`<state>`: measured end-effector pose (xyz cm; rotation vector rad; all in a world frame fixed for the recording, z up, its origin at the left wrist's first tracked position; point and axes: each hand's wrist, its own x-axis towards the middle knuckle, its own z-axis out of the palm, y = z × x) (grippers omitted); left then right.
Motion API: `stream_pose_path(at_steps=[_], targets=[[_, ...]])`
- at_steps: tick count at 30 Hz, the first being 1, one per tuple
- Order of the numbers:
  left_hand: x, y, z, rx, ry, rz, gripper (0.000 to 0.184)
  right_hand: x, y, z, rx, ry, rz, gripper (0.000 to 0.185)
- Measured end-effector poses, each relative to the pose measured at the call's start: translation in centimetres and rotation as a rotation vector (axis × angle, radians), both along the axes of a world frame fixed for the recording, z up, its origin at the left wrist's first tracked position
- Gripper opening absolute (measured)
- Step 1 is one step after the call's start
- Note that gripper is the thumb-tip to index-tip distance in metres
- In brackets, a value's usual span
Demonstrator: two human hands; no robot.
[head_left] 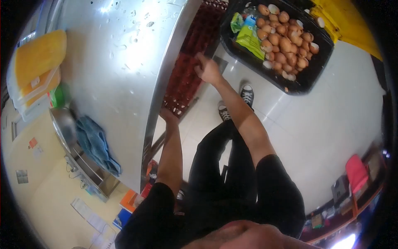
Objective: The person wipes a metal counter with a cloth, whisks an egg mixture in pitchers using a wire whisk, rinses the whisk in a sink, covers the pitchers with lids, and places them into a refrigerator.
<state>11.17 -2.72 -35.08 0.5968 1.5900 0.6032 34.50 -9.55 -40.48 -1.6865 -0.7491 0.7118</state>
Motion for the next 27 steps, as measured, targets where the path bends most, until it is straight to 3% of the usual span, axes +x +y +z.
stream_pose_path(at_steps=[8, 9, 12, 21, 24, 27], targets=[[-0.9, 3.0, -5.3, 0.106, 0.033, 0.126, 0.041, -0.5, 9.5, -11.2, 0.108, -0.292, 0.177, 0.041], [-1.0, 3.2, -5.5, 0.106, 0.019, 0.13, 0.041, -0.5, 10.3, -10.6, 0.111, -0.386, 0.184, 0.043], [-2.0, 2.8, -5.5, 0.096, 0.006, 0.128, 0.041, 0.4, 10.0, -7.8, -0.204, -0.342, 0.329, 0.055], [-3.9, 1.3, -5.7, 0.075, -0.063, 0.103, 0.043, -2.3, 7.9, -10.8, -0.12, -0.375, 0.102, 0.039], [-4.9, -1.8, -4.4, 0.064, -0.078, 0.012, 0.043, -3.5, 3.7, -11.4, -0.097, -0.192, -0.155, 0.034], [-5.5, -8.1, 0.6, 0.079, -0.179, -0.273, 0.044, -4.5, -5.9, -8.9, -0.069, -0.011, -0.473, 0.029]])
